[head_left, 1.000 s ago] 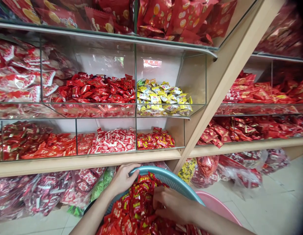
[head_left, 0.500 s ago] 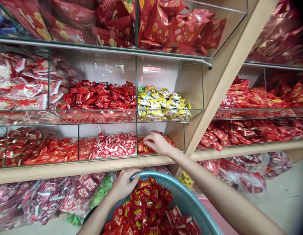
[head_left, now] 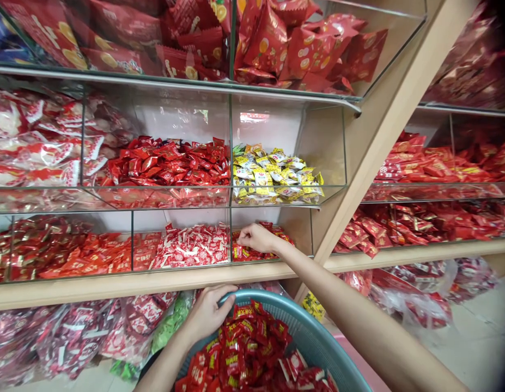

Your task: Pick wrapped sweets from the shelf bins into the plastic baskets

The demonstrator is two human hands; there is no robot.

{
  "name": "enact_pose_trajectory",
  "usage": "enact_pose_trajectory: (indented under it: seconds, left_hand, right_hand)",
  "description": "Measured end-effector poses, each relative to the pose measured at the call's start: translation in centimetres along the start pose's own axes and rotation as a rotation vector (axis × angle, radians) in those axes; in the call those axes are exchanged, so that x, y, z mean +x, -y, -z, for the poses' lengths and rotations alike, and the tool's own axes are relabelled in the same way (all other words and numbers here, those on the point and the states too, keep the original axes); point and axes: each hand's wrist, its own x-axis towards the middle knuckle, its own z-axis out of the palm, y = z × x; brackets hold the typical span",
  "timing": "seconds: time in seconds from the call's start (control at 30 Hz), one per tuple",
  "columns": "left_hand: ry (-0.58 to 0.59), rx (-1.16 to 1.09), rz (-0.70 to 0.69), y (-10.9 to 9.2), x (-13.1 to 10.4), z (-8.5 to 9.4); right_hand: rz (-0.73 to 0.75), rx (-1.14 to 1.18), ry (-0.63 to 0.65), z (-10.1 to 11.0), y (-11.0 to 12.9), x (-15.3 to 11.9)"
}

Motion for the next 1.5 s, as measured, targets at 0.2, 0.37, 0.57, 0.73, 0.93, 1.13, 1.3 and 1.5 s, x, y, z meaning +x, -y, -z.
enact_pose_trajectory:
  seconds: [0.2,0.37,0.57,0.73,0.93,1.13,1.3,1.5]
  left_hand:
    - [0.0,-0.032,0.001,-0.4,0.0,0.2]
    - [-0.018,-0.026,-0.022,-0.6,-0.1,0.1]
    - [-0.002,-0.009,0.0,-0.7,0.0,0.1]
    - [-0.019,0.025,0.002,-0.4,-0.1,0.0]
    - [0.006,0.021,0.006,-0.6,-0.1,0.1]
    - [0.0,0.017,0.006,-0.7,-0.1,0.1]
    - [-0.001,0.021,0.014,-0.8,-0.2,0.2]
    - [0.0,0.008,0.002,-1.1,-0.2,0.4]
  right_hand:
    - [0.072,0.16,-0.09,1.9,0.0,-3.0]
    - [0.039,0.526,-0.221,2.2,0.5,-7.7]
    - [-0.202,0.861,-0.204,0.3,0.9,-12.4]
    - [-0.274,0.924,-0.131,-1.3,0.7,-14.8]
    - [-0.243,0.8,0.088,-4.9,0.4,-17.3]
    - [-0.213,0.576,0.221,-7.3,1.1,-18.3]
    - [-0.209,0.557,0.263,-8.0,1.6,-18.2]
    - [-0.207,0.298,0.209,-8.6,2.0,-18.4]
